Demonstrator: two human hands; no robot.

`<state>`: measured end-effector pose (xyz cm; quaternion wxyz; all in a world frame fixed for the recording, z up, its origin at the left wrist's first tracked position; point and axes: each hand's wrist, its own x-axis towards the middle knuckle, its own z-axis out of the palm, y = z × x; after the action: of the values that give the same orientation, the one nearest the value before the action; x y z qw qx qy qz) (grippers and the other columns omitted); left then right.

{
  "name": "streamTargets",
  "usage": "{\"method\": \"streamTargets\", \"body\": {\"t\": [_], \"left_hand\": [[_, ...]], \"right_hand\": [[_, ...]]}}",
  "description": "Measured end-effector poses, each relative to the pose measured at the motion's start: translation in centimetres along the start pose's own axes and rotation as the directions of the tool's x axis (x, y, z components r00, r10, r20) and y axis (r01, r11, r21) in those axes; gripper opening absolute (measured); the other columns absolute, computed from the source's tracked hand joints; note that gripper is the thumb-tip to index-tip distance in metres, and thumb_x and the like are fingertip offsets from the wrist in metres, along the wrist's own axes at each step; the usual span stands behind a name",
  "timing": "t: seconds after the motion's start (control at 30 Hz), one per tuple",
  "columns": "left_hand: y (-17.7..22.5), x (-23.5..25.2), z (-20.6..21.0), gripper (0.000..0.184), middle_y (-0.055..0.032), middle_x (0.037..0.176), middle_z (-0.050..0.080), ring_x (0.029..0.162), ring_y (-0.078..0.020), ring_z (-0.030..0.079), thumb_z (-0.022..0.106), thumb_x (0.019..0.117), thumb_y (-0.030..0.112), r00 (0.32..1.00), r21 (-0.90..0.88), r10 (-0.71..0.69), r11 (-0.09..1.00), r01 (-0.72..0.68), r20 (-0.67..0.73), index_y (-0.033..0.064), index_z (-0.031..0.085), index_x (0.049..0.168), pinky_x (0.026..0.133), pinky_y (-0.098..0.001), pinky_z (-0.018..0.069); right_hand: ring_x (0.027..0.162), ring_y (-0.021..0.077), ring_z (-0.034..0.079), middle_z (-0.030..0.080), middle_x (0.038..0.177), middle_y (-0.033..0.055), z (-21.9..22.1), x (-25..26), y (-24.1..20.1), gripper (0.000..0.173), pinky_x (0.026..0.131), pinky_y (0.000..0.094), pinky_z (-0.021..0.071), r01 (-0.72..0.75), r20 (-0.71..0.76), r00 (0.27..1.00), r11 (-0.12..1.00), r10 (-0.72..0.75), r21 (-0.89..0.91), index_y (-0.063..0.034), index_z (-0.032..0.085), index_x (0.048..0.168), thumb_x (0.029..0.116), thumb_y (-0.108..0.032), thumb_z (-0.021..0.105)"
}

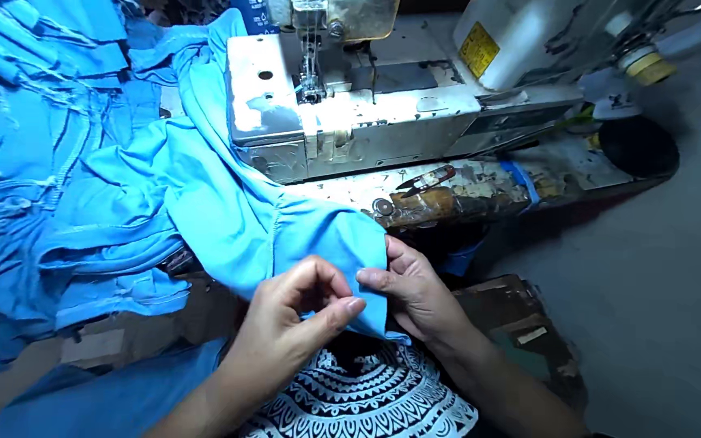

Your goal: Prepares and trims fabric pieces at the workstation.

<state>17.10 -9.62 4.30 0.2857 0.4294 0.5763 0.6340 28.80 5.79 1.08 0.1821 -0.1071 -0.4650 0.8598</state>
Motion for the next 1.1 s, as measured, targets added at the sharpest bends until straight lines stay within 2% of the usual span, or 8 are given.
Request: {"method": "streamTargets", "body": {"t": [0.07,0.17,0.3,0.43,0.63,0.73,0.97,1.1], "left_hand": [[-1.2,-0.4,-0.2,0.011,0.0064,0.087,0.070,0.078,-0.0012,0.067,0.070,0.0967,0.022,0.997,-0.068,-0.079,0.995,0.078,-0.015,0.0122,0.067,0.100,0.072,-0.0177,0.0573],[-1.0,0.4,-1.0,0.020,0.0092,0.089,0.070,0.080,0.0011,0.066,0.075,0.0907,0.028,0.990,-0.114,-0.136,0.985,0.130,-0.042,0.0137,0.068,0.102,0.074,-0.0153,0.0546],[-0.4,1.2,-1.5,0.009,0.0071,0.087,0.071,0.080,0.0004,0.067,0.071,0.0926,0.016,0.994,-0.067,-0.105,0.992,0.104,-0.025,0.0087,0.071,0.099,0.074,-0.0162,0.0559],[-0.8,2.0,-1.7,0.015,0.0077,0.085,0.071,0.078,0.0035,0.064,0.064,0.0980,0.016,0.998,0.073,-0.064,0.995,0.064,0.001,0.0090,0.075,0.092,0.072,-0.0131,0.0527],[-1.4,2.9,-1.4,0.023,0.0092,0.085,0.071,0.078,0.0054,0.063,0.060,0.1000,0.019,0.994,0.146,-0.066,0.988,0.053,0.085,0.0105,0.076,0.087,0.072,-0.0124,0.0518],[-1.9,3.5,-0.6,0.018,0.0093,0.082,0.070,0.075,0.0041,0.064,0.062,0.0976,0.014,0.985,0.122,-0.121,0.987,0.106,0.120,0.0095,0.076,0.088,0.070,-0.0131,0.0543],[-2.6,4.8,1.6,0.015,0.0053,0.086,0.075,0.082,-0.0053,0.073,0.063,0.0981,0.013,0.956,0.047,-0.252,0.968,0.248,0.147,0.0102,0.076,0.092,0.080,-0.0226,0.0614],[-2.8,4.9,2.1,0.007,0.0059,0.085,0.074,0.079,-0.0023,0.070,0.071,0.0933,0.017,0.966,0.126,-0.233,0.967,0.219,0.111,0.0105,0.075,0.094,0.075,-0.0181,0.0590]], "right_hand": [[0.086,0.0083,0.073,0.074,0.094,0.0030,0.5,0.2,0.6,0.008,0.081,0.0270,0.0615,0.062,0.063,0.996,0.997,-0.059,-0.051,-0.0053,0.068,0.105,0.1002,-0.011,0.064],[0.082,0.0061,0.072,0.072,0.095,-0.0011,0.9,0.6,0.5,0.027,0.076,0.0259,0.0634,0.290,0.195,0.951,0.910,-0.240,-0.296,-0.0050,0.067,0.105,0.1097,-0.023,0.048],[0.096,0.0021,0.068,0.072,0.104,0.0039,0.7,0.7,-0.6,0.017,0.087,0.0182,0.0576,0.527,0.280,0.841,0.581,-0.463,-0.621,0.0013,0.071,0.107,0.1013,-0.009,0.060],[0.090,0.0041,0.068,0.073,0.092,0.0086,0.4,0.5,-0.6,0.012,0.083,0.0142,0.0549,0.578,0.343,0.729,0.265,-0.592,-0.772,0.0001,0.074,0.096,0.0953,-0.011,0.068],[0.086,0.0088,0.068,0.073,0.086,0.0099,-0.2,-0.1,-0.5,0.013,0.080,0.0152,0.0533,0.537,0.399,0.681,0.049,-0.614,-0.842,-0.0015,0.074,0.094,0.0945,-0.012,0.066],[0.081,0.0098,0.068,0.072,0.083,0.0106,-1.2,-0.1,-0.2,0.013,0.076,0.0158,0.0534,0.516,0.385,0.679,0.033,-0.625,-0.856,-0.0008,0.075,0.092,0.0926,-0.009,0.064],[0.089,0.0033,0.069,0.075,0.091,0.0086,-4.1,-0.9,-0.4,0.010,0.082,0.0130,0.0536,0.485,0.227,0.764,0.305,-0.604,-0.819,-0.0002,0.074,0.092,0.0928,-0.007,0.067],[0.086,0.0069,0.070,0.075,0.089,0.0097,-4.4,-0.7,-0.3,0.010,0.081,0.0145,0.0540,0.465,0.263,0.732,0.178,-0.629,-0.867,-0.0016,0.075,0.093,0.0925,-0.008,0.067]]}}
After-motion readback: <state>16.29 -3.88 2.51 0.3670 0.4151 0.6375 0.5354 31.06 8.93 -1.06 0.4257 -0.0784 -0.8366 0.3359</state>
